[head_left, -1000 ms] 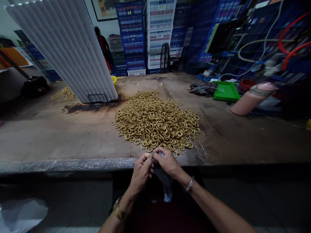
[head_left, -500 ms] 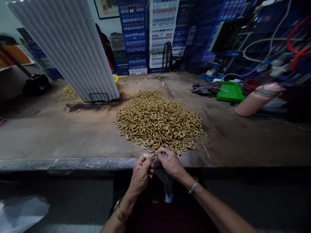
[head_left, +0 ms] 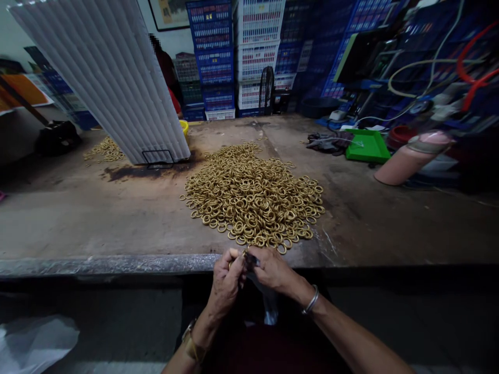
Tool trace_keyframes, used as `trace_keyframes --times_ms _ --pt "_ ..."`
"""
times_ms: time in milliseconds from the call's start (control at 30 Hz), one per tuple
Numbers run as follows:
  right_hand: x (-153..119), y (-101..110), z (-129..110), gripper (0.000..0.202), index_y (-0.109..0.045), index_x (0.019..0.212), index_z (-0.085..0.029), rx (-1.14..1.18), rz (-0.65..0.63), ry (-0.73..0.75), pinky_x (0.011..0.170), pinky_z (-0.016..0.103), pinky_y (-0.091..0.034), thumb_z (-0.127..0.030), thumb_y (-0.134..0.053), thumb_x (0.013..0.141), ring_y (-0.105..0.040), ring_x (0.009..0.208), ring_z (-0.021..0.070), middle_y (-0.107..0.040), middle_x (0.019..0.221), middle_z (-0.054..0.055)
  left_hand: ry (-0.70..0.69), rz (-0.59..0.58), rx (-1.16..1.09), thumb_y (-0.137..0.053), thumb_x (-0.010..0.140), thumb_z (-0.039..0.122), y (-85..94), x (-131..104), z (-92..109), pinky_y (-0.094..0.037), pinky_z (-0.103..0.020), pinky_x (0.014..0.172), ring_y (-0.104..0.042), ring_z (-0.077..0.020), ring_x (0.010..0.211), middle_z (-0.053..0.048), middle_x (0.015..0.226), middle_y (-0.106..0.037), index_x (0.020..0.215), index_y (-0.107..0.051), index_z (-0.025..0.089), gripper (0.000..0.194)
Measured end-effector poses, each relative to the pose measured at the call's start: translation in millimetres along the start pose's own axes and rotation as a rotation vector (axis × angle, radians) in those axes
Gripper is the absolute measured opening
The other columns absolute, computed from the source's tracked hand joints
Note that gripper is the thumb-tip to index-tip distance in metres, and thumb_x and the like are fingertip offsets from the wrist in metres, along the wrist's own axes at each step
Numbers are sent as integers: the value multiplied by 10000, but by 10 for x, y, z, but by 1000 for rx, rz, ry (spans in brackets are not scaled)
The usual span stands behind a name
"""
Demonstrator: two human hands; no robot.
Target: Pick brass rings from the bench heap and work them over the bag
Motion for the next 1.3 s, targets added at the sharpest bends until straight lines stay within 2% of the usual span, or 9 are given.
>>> trace_keyframes --times_ms 133,267,400,533,700,800,1000,1167,1300 --pt "29 27 81 133 -562 758 -189 -143 21 -117 535 223 -240 -124 -453 717 -508 590 121 -599 645 6 61 -55 -179 -594 741 391 -21 -91 52 -288 -151 407 -369 -43 426 47 533 -452 695 -492 173 245" --pt "117 102 197 154 -572 836 -195 -249 150 -228 573 228 -273 -154 -459 738 -551 656 142 -626 701 22 136 -101 -385 -615 732 355 -35 -120 171 -277 -147 364 -380 -48 418 42 556 -470 706 -478 175 228" --pt "265 195 221 223 -548 972 -197 -291 276 -207 627 227 -315 -189 -450 771 -576 749 157 -645 825 37 172 -59 -473 -601 737 383 12 -31 169 -290 -150 367 -412 -40 457 -19 733 -561 693 -480 148 268" --pt "410 205 200 310 -487 1092 -216 -370 259 -198 647 232 -330 -202 -456 783 -580 822 163 -634 961 52 203 -6 -507 -620 715 378 70 31 60 -296 -150 383 -449 -51 494 -44 760 -585 711 -499 142 265" --pt "510 170 220 240 -512 985 -233 -440 193 -228 572 233 -292 -153 -448 768 -591 720 156 -653 830 24 284 -35 -589 -626 698 352 110 59 -7 -292 -145 382 -462 -67 500 -7 703 -553 841 -536 177 244" --pt "520 174 255 183 -521 920 -219 -417 229 -227 551 232 -274 -159 -443 766 -588 682 154 -651 777 20 322 -31 -637 -644 678 340 116 93 -20 -290 -141 383 -477 -75 539 -13 701 -533 737 -538 147 228" --pt "430 140 234 112 -522 811 -195 7 375 -294 548 213 -320 -256 -436 773 -531 603 130 -584 655 6 223 47 -515 -664 680 320 9 155 -57 -299 -132 376 -476 -65 527 10 665 -516 706 -494 146 245" --pt "287 -32 114 78 -450 716 -199 705 276 -387 454 185 -335 -277 -455 727 -419 443 83 -471 506 -64 26 124 -252 -620 718 369 -89 170 -117 -339 -147 372 -468 -70 486 35 635 -520 963 -505 187 326" --pt "226 -129 65 112 -445 700 -194 898 230 -361 438 181 -329 -300 -479 718 -390 422 66 -472 511 -69 -31 153 -86 -596 724 410 -84 187 -153 -327 -149 375 -439 -58 456 20 638 -545 925 -552 163 321"
Point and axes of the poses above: each hand's wrist, its own x-axis towards the middle knuckle, its own y-axis out of the back of the hand, z = x × y, the point moved 1 cm from there along x, towards the middle knuckle
